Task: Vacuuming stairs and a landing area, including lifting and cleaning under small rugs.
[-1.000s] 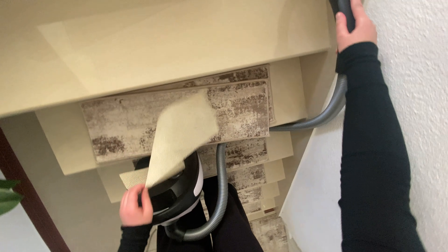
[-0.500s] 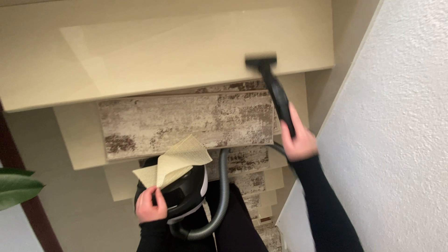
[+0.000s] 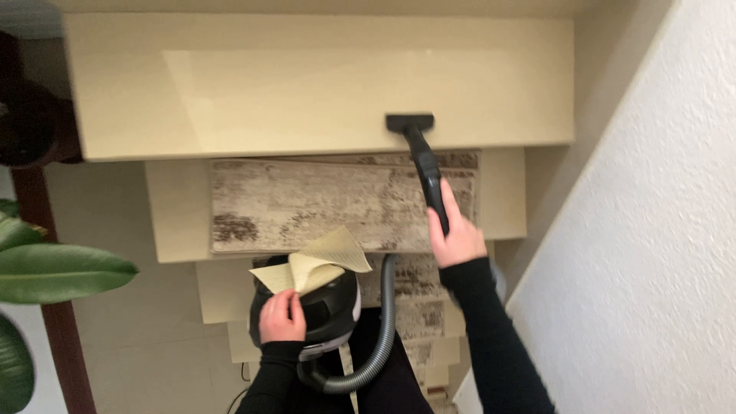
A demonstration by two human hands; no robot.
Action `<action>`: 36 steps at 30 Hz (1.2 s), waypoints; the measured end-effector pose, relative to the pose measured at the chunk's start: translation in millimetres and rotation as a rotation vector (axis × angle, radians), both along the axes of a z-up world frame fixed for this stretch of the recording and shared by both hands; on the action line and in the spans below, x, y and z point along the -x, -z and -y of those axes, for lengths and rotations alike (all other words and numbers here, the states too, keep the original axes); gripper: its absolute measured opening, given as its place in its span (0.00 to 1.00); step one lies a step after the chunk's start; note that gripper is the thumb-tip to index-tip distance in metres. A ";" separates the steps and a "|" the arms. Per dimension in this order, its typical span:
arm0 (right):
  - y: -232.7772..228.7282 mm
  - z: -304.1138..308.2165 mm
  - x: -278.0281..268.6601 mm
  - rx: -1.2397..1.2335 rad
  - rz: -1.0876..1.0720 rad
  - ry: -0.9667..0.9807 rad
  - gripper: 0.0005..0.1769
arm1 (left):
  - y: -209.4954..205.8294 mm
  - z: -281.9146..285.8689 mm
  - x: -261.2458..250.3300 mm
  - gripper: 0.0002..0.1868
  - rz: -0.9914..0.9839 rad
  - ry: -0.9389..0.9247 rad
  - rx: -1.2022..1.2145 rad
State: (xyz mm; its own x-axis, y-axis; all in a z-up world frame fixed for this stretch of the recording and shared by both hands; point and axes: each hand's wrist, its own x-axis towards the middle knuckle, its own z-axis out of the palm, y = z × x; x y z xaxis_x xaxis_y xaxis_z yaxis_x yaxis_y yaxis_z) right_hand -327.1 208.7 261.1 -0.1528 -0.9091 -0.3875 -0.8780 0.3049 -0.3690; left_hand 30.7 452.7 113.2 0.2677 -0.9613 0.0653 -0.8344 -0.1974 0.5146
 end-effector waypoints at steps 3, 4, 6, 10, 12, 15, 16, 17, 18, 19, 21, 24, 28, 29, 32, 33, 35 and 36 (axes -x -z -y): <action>-1.0 22.9 -20.9 0.039 0.052 0.135 0.38 | -3.6 2.9 1.3 0.09 -0.064 0.001 -0.061; 12.7 51.8 -29.6 0.040 0.055 0.132 0.38 | -4.8 2.2 1.7 0.09 -0.062 -0.003 -0.061; 40.5 110.9 -46.1 0.263 0.100 0.133 0.35 | -5.5 3.6 3.1 0.09 -0.059 0.053 -0.050; 97.8 184.0 -54.3 0.425 0.201 0.023 0.34 | 0.5 6.2 1.0 0.08 -0.095 0.090 -0.002; 70.5 160.1 -71.6 0.309 0.134 0.048 0.31 | 10.6 4.9 6.1 0.06 -0.095 0.028 0.023; -36.5 36.4 -119.1 0.102 0.079 0.043 0.34 | 22.0 2.0 10.8 0.06 -0.048 0.021 0.032; -26.7 13.1 -119.4 0.107 0.084 0.026 0.34 | 23.6 -4.4 14.2 0.06 -0.044 0.005 0.038; -14.2 -5.5 -119.9 0.044 0.096 0.056 0.35 | 29.5 -3.7 15.9 0.06 -0.072 0.010 0.024; -0.1 -23.2 -118.8 -0.019 0.109 0.085 0.37 | 36.7 -2.4 18.8 0.07 -0.099 0.015 0.011; -6.7 -5.4 -134.5 -0.020 0.111 0.073 0.37 | 34.9 2.4 16.5 0.07 -0.097 0.004 0.011; -16.9 21.2 -162.4 0.055 0.136 0.048 0.36 | 31.0 2.3 14.6 0.06 -0.126 0.081 0.030; 38.2 111.7 -206.5 0.271 0.240 -0.035 0.34 | 17.9 -1.0 18.8 0.05 -0.188 0.084 -0.024; 71.0 170.7 -262.6 0.293 0.343 -0.081 0.37 | -10.6 8.8 16.2 0.07 -0.238 0.141 -0.050; 64.8 157.2 -272.4 0.395 0.434 -0.142 0.36 | -6.6 9.3 17.9 0.08 -0.210 0.132 -0.029; 9.0 80.7 -290.8 0.302 0.375 -0.218 0.39 | -4.4 26.8 17.3 0.08 -0.221 0.164 -0.025; -10.8 31.6 -295.4 0.053 0.227 -0.225 0.42 | -10.8 14.2 18.3 0.08 -0.264 0.191 -0.095; -15.9 6.3 -301.1 -0.001 0.202 -0.202 0.42 | -19.9 15.7 18.6 0.10 -0.286 0.178 -0.179; -16.8 -3.1 -303.2 -0.047 0.176 -0.171 0.42 | -21.7 20.2 19.8 0.12 -0.308 0.175 -0.259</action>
